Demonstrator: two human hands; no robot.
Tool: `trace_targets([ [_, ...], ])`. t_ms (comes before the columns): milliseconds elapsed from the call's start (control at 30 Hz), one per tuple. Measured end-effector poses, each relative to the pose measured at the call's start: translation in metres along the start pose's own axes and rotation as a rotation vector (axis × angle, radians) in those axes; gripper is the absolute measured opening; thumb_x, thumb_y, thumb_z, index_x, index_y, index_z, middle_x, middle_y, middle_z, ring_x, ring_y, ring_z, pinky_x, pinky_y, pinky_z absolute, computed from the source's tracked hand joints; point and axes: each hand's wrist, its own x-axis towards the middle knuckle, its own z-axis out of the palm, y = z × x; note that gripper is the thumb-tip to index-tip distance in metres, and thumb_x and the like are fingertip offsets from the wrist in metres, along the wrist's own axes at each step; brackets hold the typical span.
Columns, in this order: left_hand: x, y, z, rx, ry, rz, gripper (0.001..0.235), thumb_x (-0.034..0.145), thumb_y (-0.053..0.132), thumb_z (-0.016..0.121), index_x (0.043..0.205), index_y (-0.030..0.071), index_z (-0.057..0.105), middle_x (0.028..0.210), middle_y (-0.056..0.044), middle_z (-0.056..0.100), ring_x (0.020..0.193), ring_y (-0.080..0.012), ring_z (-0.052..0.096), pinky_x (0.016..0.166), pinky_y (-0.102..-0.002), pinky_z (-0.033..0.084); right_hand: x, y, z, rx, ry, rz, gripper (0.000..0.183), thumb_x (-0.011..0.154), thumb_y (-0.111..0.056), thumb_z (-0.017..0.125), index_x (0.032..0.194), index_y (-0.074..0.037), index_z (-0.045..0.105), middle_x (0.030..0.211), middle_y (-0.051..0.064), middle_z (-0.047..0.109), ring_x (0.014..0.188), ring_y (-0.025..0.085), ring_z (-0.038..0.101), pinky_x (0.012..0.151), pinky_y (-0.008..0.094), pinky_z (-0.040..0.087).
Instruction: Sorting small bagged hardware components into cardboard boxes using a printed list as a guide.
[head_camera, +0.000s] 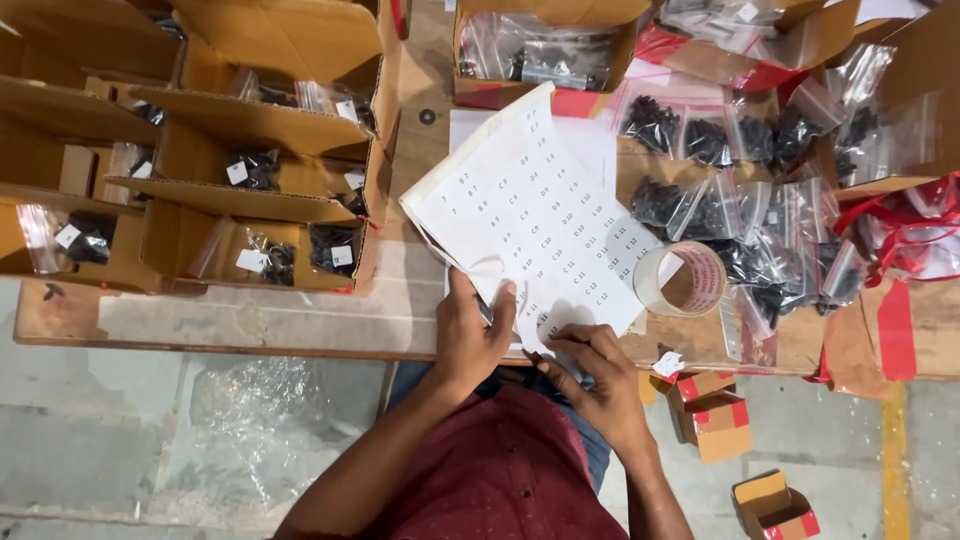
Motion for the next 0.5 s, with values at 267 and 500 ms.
trace_targets([
  [267, -0.0007, -0.0051, 0.0013, 0.016, -0.005, -0.013, 0.037, 0.101, 0.01, 0.065, 0.123, -0.009, 0.042, 0.097, -0.022, 0.071, 0.084, -0.0301, 0.076, 0.069, -0.037, 0.059, 0.001, 0.0024, 0.0004, 0.003, -0.011, 0.025, 0.03, 0.076, -0.012, 0.086, 0.103, -0.005, 0.078, 0.107, 0.006, 0.071, 0.098, 0.021, 0.068, 0.078, 0.033, 0.058],
  [500, -0.0021, -0.0092, 0.0028, -0.009, -0.021, -0.005, 0.038, 0.101, 0.01, 0.065, 0.122, -0.01, 0.041, 0.095, -0.022, 0.071, 0.082, -0.0285, 0.075, 0.068, -0.038, 0.059, 0.0008, 0.0047, -0.0001, -0.001, -0.004, -0.006, 0.029, 0.077, -0.013, 0.086, 0.103, -0.005, 0.078, 0.107, 0.006, 0.071, 0.1, 0.022, 0.068, 0.082, 0.035, 0.057],
])
